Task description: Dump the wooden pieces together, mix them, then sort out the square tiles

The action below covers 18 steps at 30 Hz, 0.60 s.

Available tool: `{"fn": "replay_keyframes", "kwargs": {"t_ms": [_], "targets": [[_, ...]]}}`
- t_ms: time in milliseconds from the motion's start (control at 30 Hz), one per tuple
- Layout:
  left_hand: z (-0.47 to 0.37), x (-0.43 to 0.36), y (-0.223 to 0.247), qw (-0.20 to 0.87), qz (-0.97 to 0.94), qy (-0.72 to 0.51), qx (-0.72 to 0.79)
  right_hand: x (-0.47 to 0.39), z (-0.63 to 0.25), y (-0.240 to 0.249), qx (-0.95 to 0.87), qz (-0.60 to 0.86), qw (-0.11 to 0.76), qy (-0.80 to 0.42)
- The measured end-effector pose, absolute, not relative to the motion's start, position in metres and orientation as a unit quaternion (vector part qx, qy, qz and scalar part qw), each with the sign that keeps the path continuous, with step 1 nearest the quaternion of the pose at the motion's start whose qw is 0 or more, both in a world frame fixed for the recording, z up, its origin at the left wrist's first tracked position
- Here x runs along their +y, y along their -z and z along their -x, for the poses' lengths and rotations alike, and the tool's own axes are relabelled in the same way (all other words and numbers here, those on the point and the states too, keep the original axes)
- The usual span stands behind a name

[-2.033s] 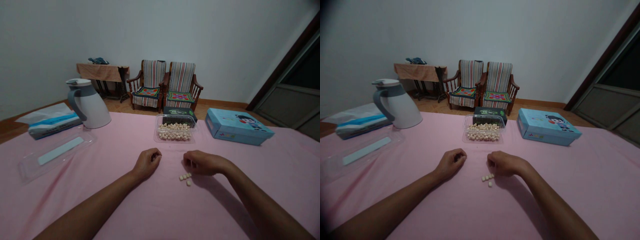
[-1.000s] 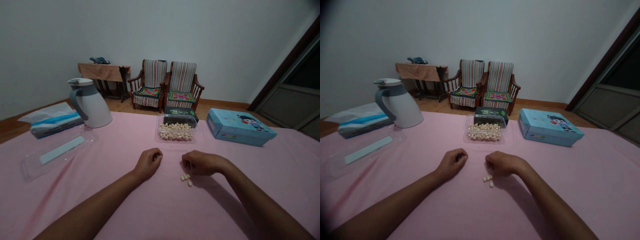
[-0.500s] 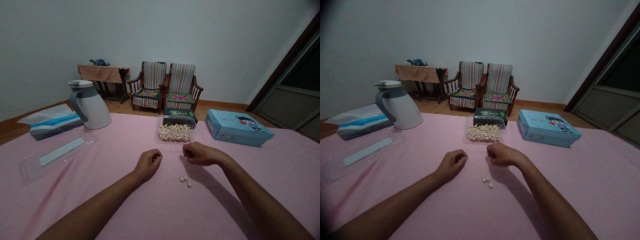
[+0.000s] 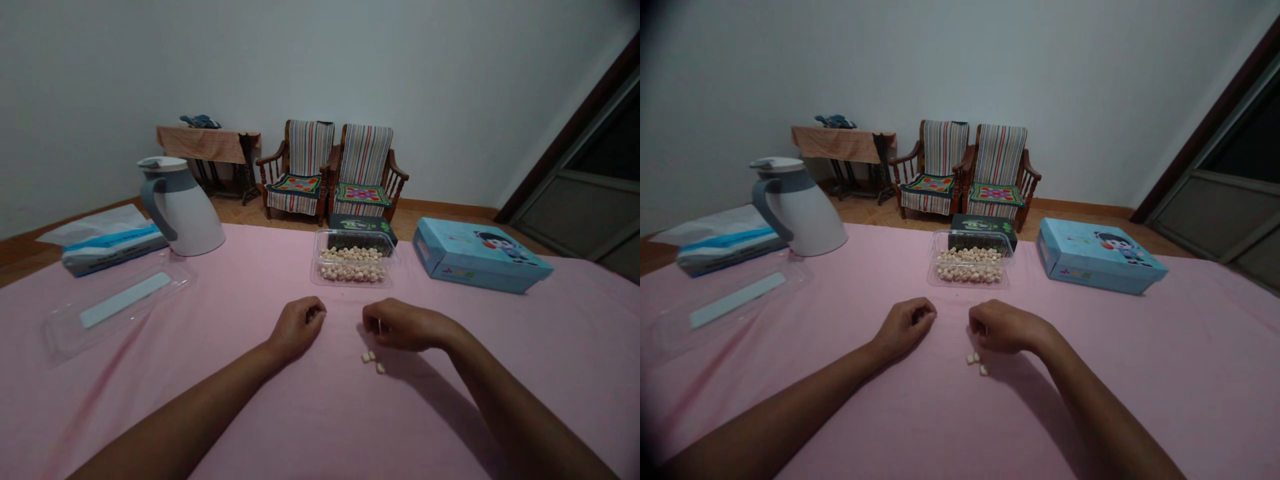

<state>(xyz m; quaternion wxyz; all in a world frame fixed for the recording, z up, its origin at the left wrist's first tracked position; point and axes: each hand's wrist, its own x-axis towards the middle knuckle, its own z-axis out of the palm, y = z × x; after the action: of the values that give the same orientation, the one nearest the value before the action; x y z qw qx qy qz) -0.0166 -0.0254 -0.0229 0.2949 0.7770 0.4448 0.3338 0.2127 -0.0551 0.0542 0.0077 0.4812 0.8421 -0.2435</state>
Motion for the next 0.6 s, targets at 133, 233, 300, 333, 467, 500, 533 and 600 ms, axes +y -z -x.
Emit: {"fn": "replay_keyframes", "kwargs": {"t_ms": [133,233,300,333,467,500,533,600], "targets": [[0.017,-0.026,0.022,0.291,-0.78,-0.331,0.445,-0.067,-0.206,-0.037,0.841,-0.479,0.044,0.248],[0.017,-0.026,0.022,0.285,-0.782,-0.331,0.444,-0.067,-0.205,-0.024,0.839,-0.478,0.049,0.256],[0.017,-0.025,0.022,0.285,-0.783,-0.333,0.441,-0.066,-0.206,-0.021,0.841,-0.472,0.044,0.26],[0.017,-0.025,0.022,0.287,-0.783,-0.334,0.44,-0.064,-0.207,-0.022,0.843,-0.471,0.039,0.256],[0.017,-0.025,0.023,0.29,-0.781,-0.331,0.443,-0.045,-0.21,-0.041,0.839,-0.497,-0.003,0.22],[0.017,-0.024,0.024,0.288,-0.781,-0.331,0.444,-0.037,-0.211,-0.047,0.832,-0.513,-0.029,0.208],[0.018,-0.024,0.024,0.287,-0.781,-0.33,0.445,-0.028,-0.21,-0.054,0.822,-0.532,-0.069,0.192],[0.018,-0.024,0.025,0.285,-0.783,-0.329,0.444,-0.012,-0.209,-0.064,0.785,-0.57,-0.194,0.144]]}}
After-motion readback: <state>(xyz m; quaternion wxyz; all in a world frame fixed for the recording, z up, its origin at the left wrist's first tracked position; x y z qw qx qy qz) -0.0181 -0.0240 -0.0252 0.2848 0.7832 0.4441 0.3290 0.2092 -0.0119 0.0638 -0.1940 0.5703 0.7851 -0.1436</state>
